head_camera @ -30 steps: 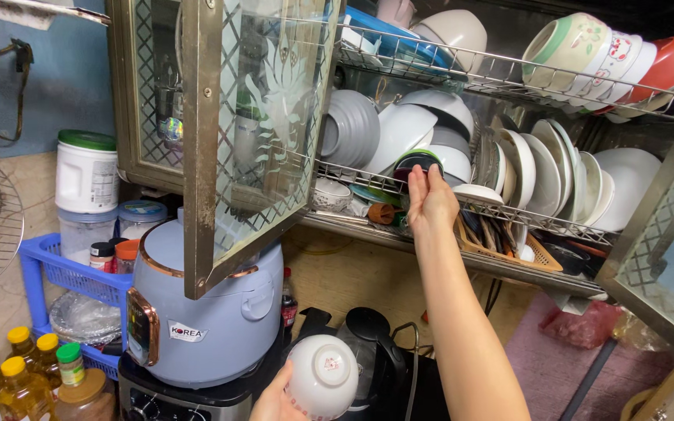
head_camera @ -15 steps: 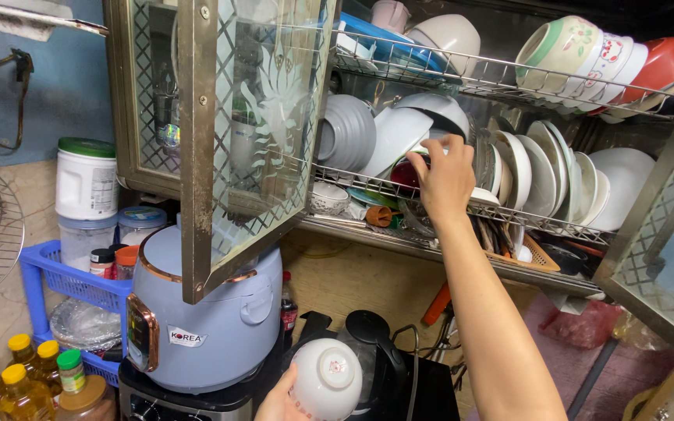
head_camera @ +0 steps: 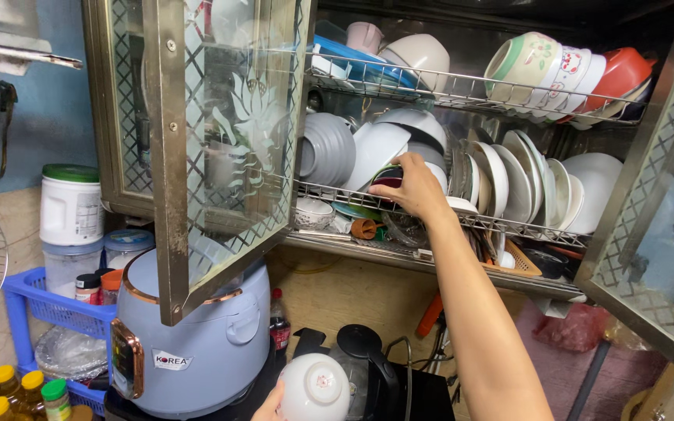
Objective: The person picks up bowls and cups from a blue basket on the floor and places them into a wall-mounted dish rack. The person handles the items one at a time, arranging them on the metal shelves inside the cabinet.
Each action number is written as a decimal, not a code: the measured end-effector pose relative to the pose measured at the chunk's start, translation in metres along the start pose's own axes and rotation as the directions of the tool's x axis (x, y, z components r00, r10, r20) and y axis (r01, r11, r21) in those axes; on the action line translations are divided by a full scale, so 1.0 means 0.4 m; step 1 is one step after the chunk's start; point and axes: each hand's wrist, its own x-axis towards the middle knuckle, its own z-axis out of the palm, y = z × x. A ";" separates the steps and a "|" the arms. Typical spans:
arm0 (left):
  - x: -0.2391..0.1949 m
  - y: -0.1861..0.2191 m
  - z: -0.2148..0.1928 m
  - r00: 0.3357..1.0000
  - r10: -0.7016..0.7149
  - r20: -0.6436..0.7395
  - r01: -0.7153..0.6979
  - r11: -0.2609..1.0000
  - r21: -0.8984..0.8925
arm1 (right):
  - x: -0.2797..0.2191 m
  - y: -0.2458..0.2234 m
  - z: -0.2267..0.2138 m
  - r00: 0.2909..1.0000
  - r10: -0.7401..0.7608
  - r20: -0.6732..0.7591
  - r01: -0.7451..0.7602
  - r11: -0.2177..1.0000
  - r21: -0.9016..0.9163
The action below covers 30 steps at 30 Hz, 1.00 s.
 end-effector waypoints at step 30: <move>0.039 -0.078 -0.008 0.995 0.065 -0.070 -0.069 0.996 -0.055 | -0.022 -0.043 0.024 1.000 -0.002 0.003 0.003 0.965 -0.261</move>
